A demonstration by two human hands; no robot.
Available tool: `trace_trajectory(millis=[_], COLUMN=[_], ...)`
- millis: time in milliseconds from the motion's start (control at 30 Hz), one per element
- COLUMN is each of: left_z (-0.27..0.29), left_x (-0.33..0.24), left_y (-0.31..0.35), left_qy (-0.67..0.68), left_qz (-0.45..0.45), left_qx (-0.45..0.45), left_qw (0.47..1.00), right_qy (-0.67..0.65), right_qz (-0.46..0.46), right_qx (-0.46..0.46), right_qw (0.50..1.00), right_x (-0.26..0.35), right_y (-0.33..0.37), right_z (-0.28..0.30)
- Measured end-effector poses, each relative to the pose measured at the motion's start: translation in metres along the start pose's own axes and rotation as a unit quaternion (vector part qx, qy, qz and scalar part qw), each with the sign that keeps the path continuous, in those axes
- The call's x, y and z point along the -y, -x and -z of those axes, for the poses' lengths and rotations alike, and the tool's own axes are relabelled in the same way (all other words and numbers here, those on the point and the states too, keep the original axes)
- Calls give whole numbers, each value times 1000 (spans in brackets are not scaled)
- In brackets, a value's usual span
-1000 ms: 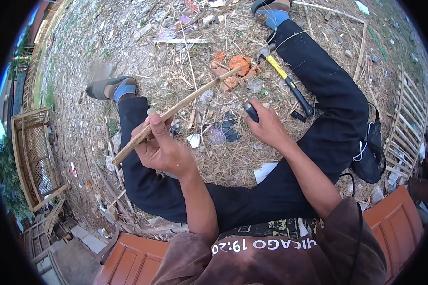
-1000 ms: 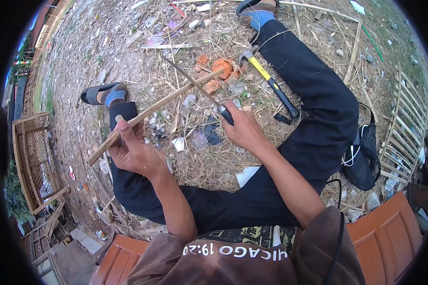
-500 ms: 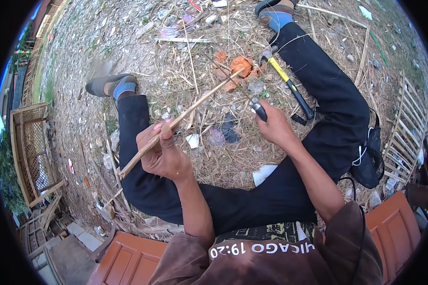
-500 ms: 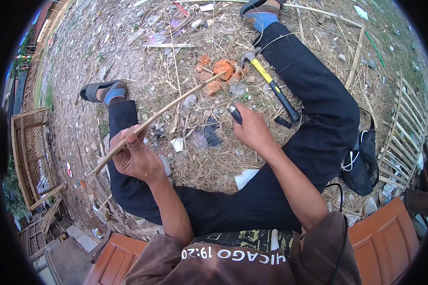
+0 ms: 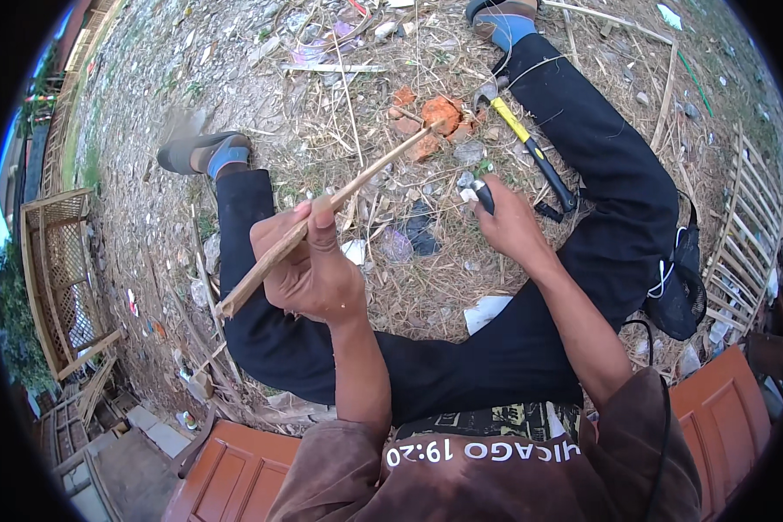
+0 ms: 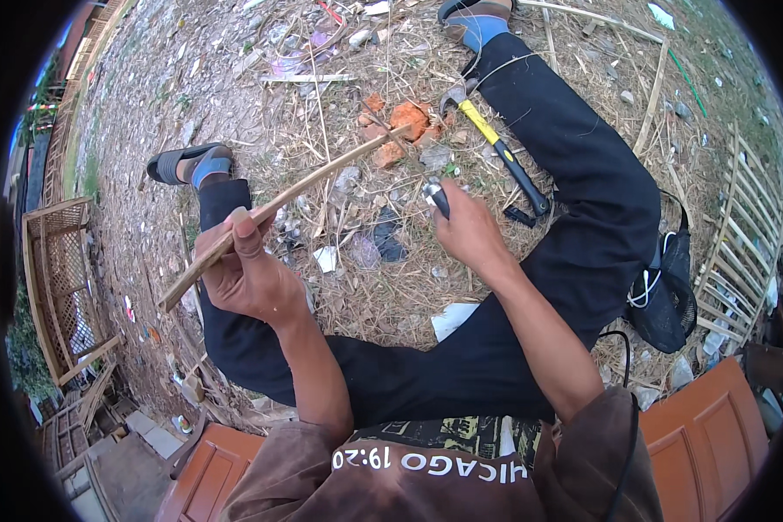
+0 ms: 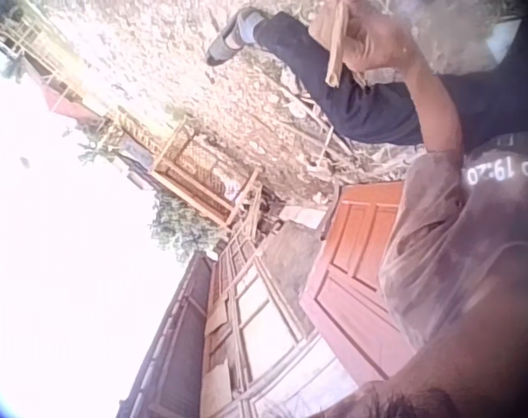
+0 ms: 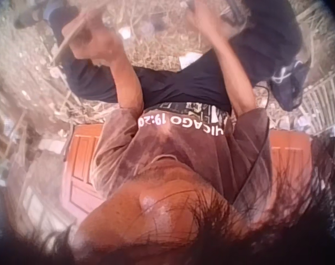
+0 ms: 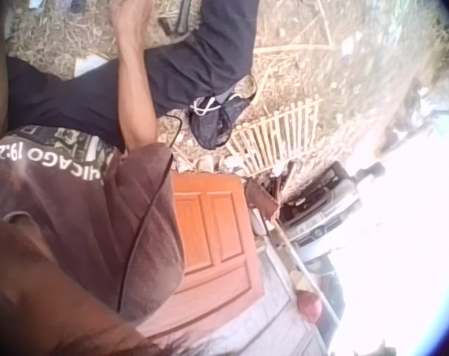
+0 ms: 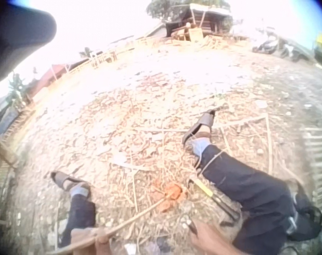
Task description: The person whittles and shapes bamboo sticks with a large knife and then assembles them into a triangular frame.
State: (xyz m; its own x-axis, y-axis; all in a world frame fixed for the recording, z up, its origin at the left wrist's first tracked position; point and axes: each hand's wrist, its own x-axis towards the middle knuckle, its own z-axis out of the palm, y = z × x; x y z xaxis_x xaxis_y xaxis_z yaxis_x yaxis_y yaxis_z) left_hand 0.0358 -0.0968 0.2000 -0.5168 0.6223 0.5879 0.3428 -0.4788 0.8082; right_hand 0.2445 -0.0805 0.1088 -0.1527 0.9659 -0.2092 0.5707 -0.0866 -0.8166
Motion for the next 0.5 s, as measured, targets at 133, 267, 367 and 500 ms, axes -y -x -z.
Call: trace_trajectory(millis=[133, 267, 367, 500], left_z=[-8, 4, 14, 13], left_x=[0, 4, 9, 8], left_y=[-6, -9, -2, -3], left_qy=[44, 45, 57, 52], left_qz=[32, 34, 47, 40], left_qx=[-40, -36, -34, -53], left_qw=[998, 998, 997, 996], right_qy=[-159, -87, -45, -78], right_qz=[123, 73, -16, 65], right_qx=[74, 22, 18, 53], right_qw=[977, 993, 999, 993], right_x=[78, 23, 2, 56], right_y=[24, -4, -8, 11], right_z=[7, -7, -3, -5])
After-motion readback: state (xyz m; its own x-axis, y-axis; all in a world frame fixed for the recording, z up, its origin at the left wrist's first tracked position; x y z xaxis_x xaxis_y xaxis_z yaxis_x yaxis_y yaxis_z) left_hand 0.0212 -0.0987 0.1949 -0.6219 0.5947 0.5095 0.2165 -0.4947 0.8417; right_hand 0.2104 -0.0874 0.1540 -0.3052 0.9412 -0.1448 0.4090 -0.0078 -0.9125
